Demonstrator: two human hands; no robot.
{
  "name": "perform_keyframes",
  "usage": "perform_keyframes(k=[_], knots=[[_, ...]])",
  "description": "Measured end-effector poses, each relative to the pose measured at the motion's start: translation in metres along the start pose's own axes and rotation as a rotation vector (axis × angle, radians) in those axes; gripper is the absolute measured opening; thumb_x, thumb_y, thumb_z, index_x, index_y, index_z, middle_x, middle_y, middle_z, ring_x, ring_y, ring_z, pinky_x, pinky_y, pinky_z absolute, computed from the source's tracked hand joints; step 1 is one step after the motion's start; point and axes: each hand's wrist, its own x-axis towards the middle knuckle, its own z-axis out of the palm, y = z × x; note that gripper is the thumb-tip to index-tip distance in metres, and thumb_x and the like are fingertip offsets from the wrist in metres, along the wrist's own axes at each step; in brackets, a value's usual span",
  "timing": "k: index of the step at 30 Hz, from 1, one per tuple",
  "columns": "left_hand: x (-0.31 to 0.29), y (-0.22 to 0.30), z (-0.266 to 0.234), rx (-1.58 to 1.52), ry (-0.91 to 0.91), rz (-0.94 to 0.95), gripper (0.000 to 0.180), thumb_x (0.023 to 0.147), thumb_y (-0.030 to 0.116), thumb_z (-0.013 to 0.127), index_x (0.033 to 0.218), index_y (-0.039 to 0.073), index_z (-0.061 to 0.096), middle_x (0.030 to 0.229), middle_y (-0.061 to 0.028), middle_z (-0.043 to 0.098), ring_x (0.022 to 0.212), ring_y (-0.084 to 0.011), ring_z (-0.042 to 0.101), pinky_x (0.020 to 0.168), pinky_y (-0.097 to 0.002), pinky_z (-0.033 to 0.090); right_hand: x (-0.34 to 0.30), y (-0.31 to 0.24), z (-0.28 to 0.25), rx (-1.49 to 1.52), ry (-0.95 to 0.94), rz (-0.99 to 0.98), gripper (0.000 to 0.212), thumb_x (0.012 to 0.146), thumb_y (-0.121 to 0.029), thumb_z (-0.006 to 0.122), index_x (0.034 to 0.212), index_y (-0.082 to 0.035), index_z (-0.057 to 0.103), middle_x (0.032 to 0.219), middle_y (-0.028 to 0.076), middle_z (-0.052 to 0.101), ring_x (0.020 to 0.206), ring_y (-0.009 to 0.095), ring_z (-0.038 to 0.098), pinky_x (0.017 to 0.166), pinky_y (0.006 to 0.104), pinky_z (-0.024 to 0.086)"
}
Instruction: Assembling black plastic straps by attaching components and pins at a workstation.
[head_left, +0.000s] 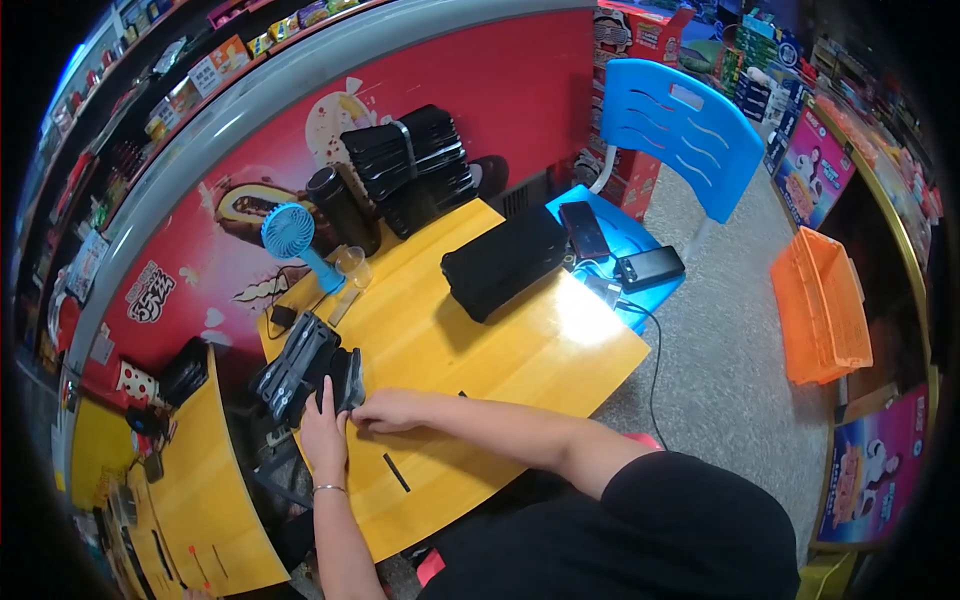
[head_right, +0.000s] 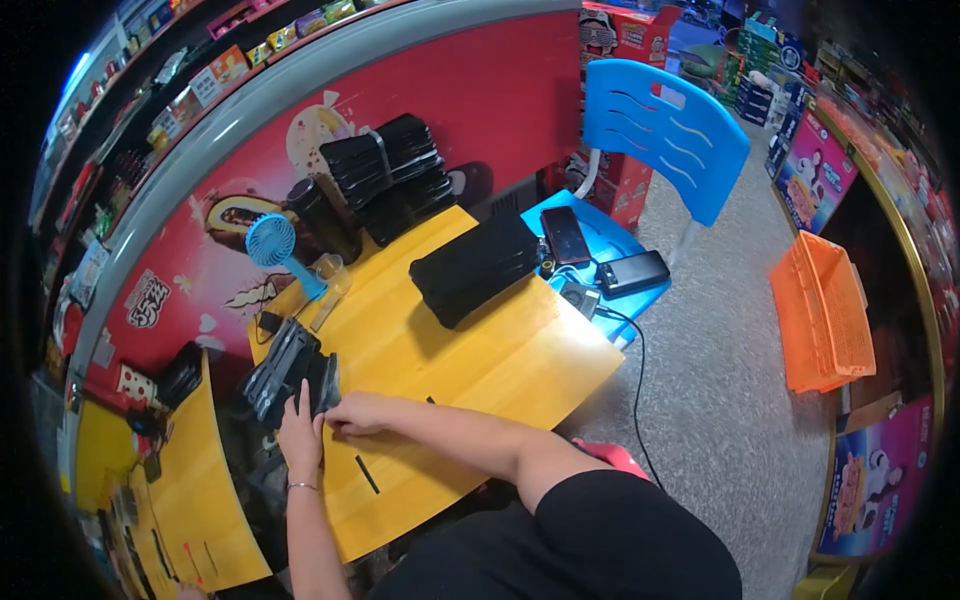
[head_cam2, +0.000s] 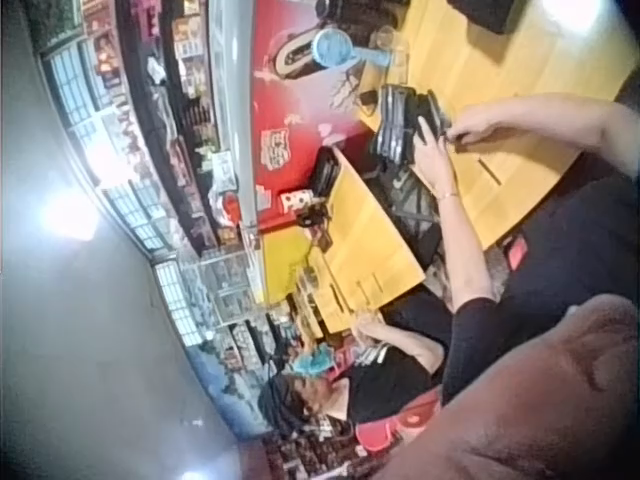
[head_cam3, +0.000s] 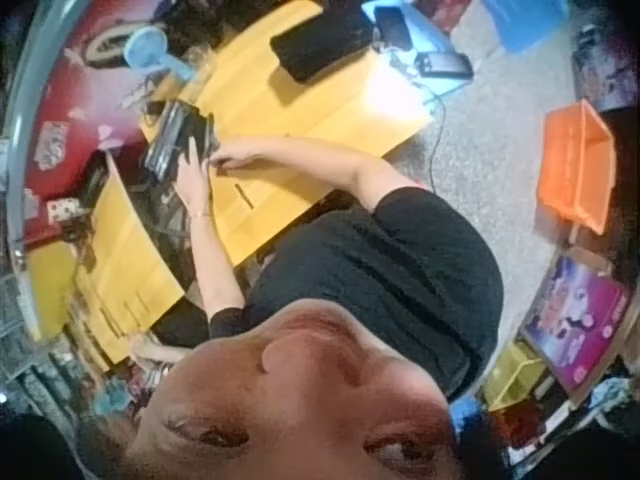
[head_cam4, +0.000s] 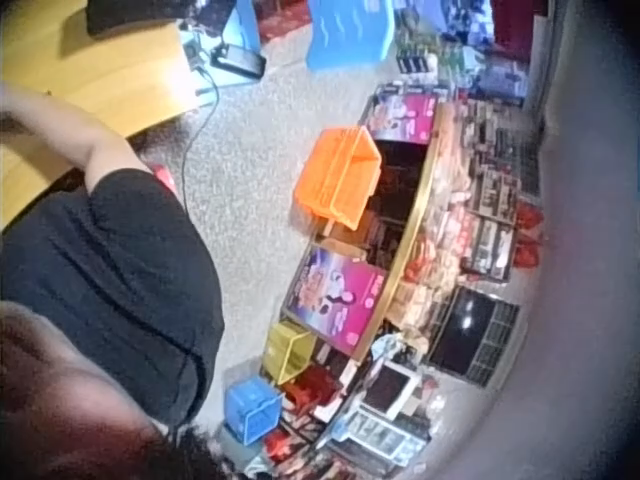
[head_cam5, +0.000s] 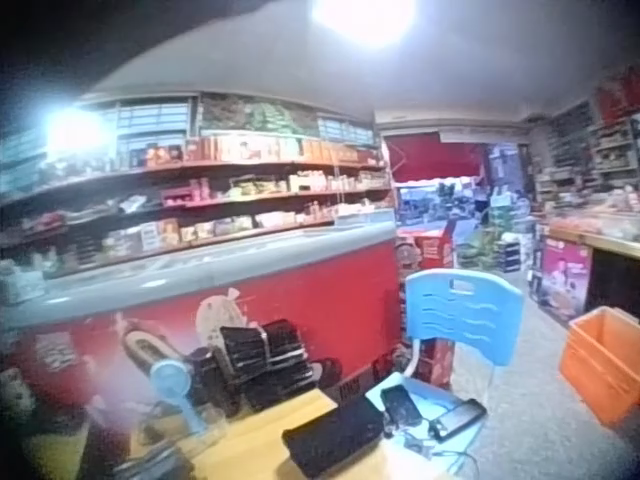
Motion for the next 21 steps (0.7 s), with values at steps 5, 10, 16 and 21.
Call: perform_keyframes(k=[5, 10, 16, 21], knots=[[-0.015, -0.038, -0.003, 0.011, -0.042, -0.105, 0.068, 0.078, 0.015, 0.067, 0.138, 0.023, 0.038, 0.119, -0.0159, 0.051, 0.102, -0.0330, 0.055, 0.083, -0.0399, 0.048, -0.046, -0.004, -0.042, 0.076, -0.006, 0.114, 0.014, 0.081, -0.020, 0.058, 0.092, -0.012, 0.059, 0.083, 0.014, 0.063, 0.078, 0.035, 0.060, 0.068, 0.0420, 0.047], [0.000, -0.036, -0.006, -0.081, -0.069, 0.025, 0.070, 0.073, 0.023, 0.073, 0.136, 0.021, 0.041, 0.118, -0.0181, 0.053, 0.106, -0.0340, 0.053, 0.089, -0.0417, 0.045, -0.065, -0.023, -0.066, -0.104, -0.101, 0.356, 0.049, 0.079, -0.021, 0.060, 0.125, -0.018, 0.043, 0.094, 0.017, 0.063, 0.088, 0.037, 0.061, 0.074, 0.0446, 0.048], [0.020, -0.006, -0.005, -0.002, 0.104, 0.001, 0.094, 0.059, 0.049, 0.079, 0.139, 0.024, 0.037, 0.142, -0.0203, 0.031, 0.134, -0.0368, 0.024, 0.108, -0.0522, 0.020, -0.050, -0.037, -0.048, -0.444, -0.057, 0.428, 0.071, 0.077, -0.032, 0.068, 0.137, -0.014, 0.036, 0.089, 0.014, 0.061, 0.084, 0.032, 0.062, 0.070, 0.0413, 0.050], [0.037, -0.004, 0.009, 0.099, 0.007, -0.059, 0.093, 0.064, 0.056, 0.073, 0.143, 0.030, 0.030, 0.147, -0.0185, 0.024, 0.136, -0.0389, 0.021, 0.106, -0.0585, 0.020, -0.033, -0.028, -0.002, -0.594, 0.112, 0.525, 0.071, 0.076, -0.028, 0.066, 0.135, -0.003, 0.036, 0.086, 0.014, 0.062, 0.078, 0.030, 0.063, 0.067, 0.0412, 0.052]])
